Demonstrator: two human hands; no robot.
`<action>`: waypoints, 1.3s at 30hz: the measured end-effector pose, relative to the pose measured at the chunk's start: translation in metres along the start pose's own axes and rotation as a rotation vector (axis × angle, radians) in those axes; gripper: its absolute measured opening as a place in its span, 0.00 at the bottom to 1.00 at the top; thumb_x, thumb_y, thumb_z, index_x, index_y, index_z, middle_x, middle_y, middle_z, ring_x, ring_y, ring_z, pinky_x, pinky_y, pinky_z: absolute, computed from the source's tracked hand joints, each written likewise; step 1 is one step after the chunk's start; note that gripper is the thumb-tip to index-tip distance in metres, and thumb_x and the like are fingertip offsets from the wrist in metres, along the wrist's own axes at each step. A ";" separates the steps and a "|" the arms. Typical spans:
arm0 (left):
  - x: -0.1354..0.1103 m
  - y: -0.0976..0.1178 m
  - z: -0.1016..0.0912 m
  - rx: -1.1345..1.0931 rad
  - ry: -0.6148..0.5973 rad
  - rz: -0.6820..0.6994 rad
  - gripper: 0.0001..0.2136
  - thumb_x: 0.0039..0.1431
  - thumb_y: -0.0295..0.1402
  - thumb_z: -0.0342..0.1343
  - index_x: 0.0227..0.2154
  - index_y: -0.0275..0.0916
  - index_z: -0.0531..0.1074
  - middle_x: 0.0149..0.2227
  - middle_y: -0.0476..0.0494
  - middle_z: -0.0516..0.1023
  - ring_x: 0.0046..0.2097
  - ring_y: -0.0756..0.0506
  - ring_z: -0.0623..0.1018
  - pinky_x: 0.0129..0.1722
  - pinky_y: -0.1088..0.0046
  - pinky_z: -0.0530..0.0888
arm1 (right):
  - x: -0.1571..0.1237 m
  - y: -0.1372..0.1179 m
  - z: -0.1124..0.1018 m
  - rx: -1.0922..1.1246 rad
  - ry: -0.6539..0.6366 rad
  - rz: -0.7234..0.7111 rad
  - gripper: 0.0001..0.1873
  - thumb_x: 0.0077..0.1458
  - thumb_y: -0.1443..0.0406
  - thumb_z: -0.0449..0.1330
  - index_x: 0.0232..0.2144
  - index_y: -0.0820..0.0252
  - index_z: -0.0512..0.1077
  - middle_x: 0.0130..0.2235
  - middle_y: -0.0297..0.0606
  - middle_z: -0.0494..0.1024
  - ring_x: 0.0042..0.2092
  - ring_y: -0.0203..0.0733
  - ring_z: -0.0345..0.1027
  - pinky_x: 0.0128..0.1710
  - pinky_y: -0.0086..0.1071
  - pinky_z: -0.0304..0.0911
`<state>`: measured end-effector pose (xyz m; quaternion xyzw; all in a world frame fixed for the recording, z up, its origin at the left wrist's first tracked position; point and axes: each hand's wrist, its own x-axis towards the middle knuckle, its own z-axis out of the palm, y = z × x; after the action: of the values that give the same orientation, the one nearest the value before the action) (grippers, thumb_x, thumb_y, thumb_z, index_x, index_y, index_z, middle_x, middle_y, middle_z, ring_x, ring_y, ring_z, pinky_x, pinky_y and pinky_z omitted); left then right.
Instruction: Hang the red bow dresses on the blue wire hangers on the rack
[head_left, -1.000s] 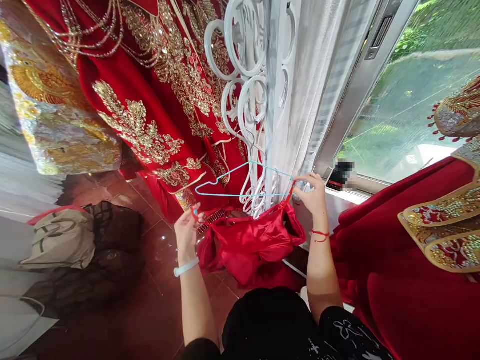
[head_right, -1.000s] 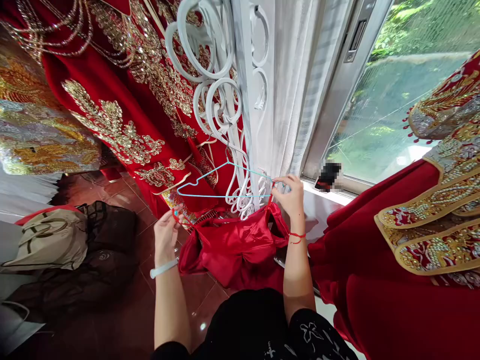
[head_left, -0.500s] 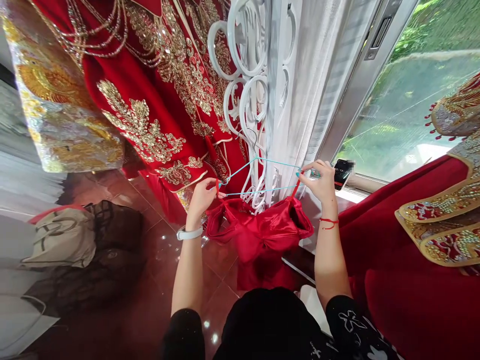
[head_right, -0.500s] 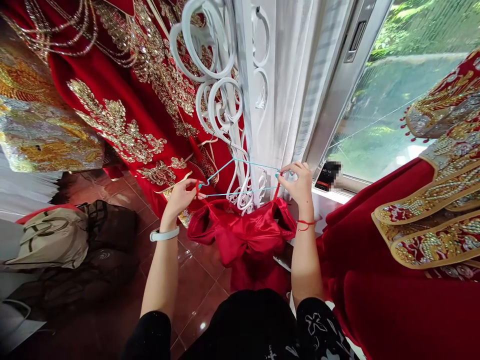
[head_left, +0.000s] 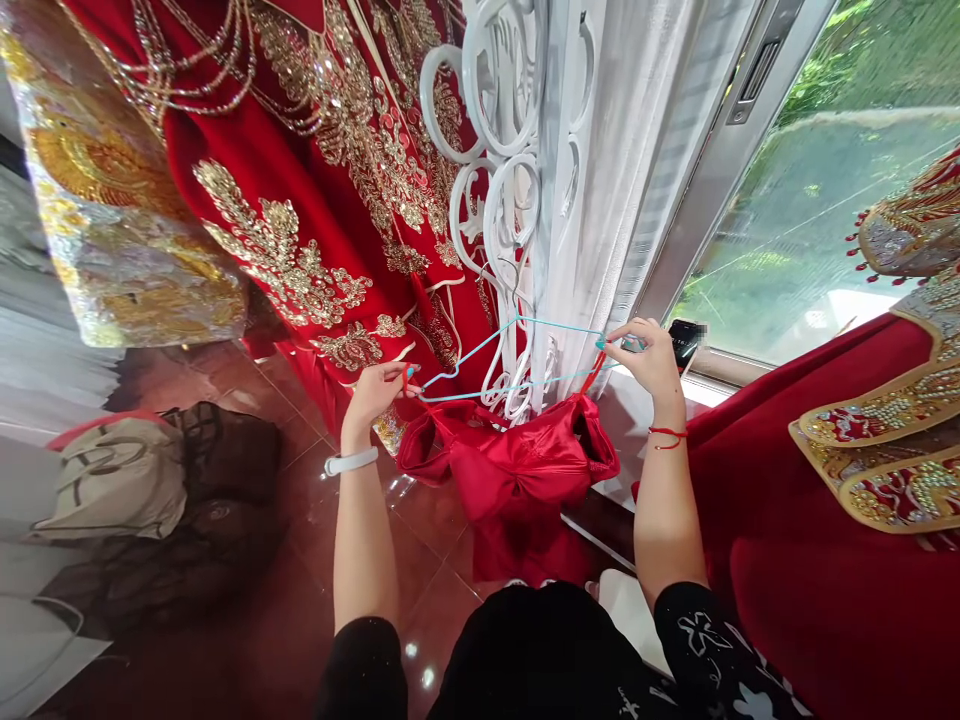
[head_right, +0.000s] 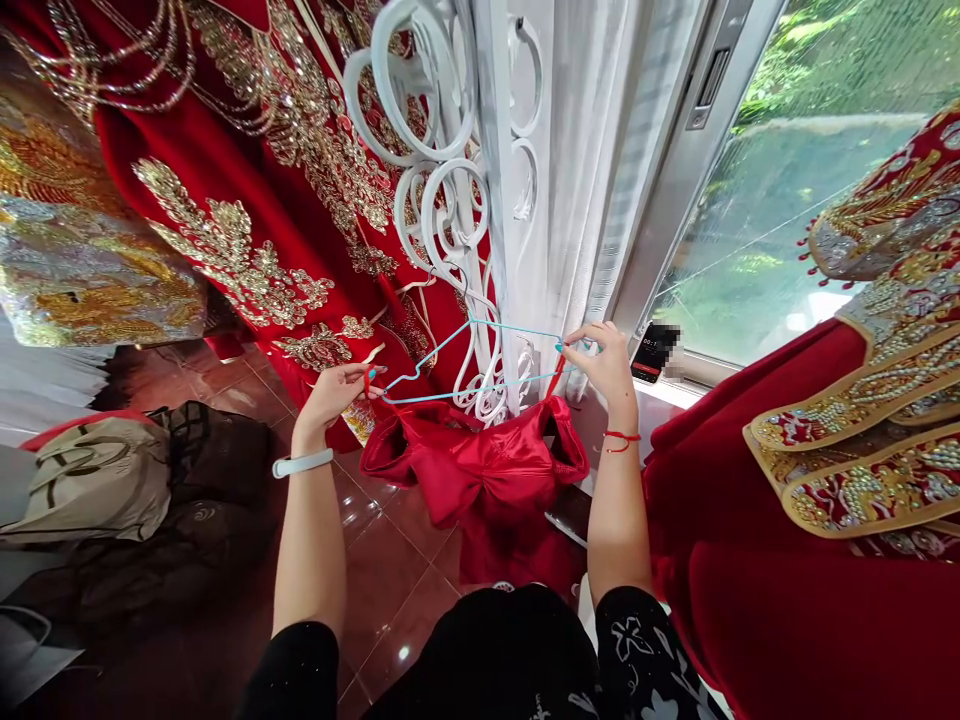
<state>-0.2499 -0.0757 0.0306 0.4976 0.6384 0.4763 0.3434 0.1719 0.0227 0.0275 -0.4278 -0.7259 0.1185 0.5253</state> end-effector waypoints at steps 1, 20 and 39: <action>-0.001 0.000 -0.003 0.003 -0.023 0.008 0.13 0.51 0.36 0.65 0.37 0.33 0.81 0.28 0.42 0.83 0.27 0.48 0.81 0.31 0.73 0.79 | 0.000 0.000 -0.001 0.003 0.000 -0.001 0.07 0.53 0.60 0.67 0.25 0.54 0.77 0.30 0.35 0.77 0.38 0.46 0.65 0.44 0.41 0.59; -0.025 0.027 0.056 0.249 -0.138 0.193 0.08 0.59 0.27 0.52 0.42 0.40 0.69 0.42 0.43 0.77 0.31 0.49 0.81 0.32 0.70 0.81 | -0.037 -0.027 0.055 -0.115 0.395 0.080 0.08 0.53 0.64 0.64 0.37 0.54 0.80 0.46 0.43 0.75 0.52 0.53 0.67 0.57 0.52 0.58; -0.115 -0.059 0.020 0.679 -0.206 0.445 0.05 0.54 0.36 0.61 0.27 0.43 0.73 0.32 0.44 0.78 0.40 0.40 0.75 0.47 0.59 0.74 | -0.074 -0.100 0.187 0.101 -0.443 0.042 0.11 0.66 0.55 0.62 0.44 0.46 0.83 0.43 0.34 0.86 0.48 0.46 0.70 0.67 0.51 0.44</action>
<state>-0.2188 -0.1845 -0.0355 0.7534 0.5985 0.2488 0.1106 -0.0331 -0.0411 -0.0378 -0.3793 -0.8077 0.2566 0.3712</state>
